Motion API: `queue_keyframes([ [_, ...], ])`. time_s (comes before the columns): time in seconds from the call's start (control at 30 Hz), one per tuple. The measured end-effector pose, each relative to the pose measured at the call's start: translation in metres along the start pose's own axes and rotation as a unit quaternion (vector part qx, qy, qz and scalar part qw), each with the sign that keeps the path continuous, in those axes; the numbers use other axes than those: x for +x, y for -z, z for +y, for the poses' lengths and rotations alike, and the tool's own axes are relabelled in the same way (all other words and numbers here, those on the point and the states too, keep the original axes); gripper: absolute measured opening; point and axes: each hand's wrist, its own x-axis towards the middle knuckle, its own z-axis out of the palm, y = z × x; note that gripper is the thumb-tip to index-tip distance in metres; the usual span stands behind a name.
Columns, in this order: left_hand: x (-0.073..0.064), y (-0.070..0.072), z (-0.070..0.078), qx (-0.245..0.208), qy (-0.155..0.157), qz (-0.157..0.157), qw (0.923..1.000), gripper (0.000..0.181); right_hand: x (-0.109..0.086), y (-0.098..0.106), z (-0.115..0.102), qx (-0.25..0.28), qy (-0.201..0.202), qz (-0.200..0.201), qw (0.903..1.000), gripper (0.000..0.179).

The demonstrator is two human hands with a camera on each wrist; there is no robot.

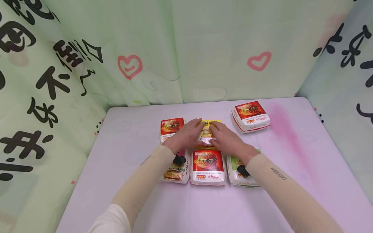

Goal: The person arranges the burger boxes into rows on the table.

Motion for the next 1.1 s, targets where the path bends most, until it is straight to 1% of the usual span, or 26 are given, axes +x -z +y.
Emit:
queue_keyframes([
  [0.07,0.000,0.000,0.000,0.006,0.004,0.004,1.0000,0.093,0.000,0.000,0.001,-0.002,-0.001,0.001,1.0000,0.063],
  [0.23,0.000,-0.002,-0.001,0.010,0.020,0.002,0.9997,0.093,-0.002,0.001,0.001,-0.005,-0.002,0.001,1.0000,0.062],
  [0.4,-0.002,0.000,0.000,0.009,0.019,-0.002,0.9998,0.092,-0.003,0.003,0.001,-0.004,-0.002,0.003,1.0000,0.062],
  [0.67,-0.003,-0.001,0.004,-0.002,0.018,0.007,0.9998,0.090,-0.004,0.001,0.002,-0.009,0.002,0.015,0.9998,0.062],
  [0.83,-0.002,0.004,0.004,0.001,0.011,0.022,0.9997,0.092,-0.004,0.007,0.003,-0.003,-0.021,0.012,0.9997,0.065],
  [1.1,0.008,0.013,0.009,0.045,-0.012,0.059,0.9971,0.093,-0.008,0.025,0.006,0.001,-0.046,0.033,0.9984,0.067],
])
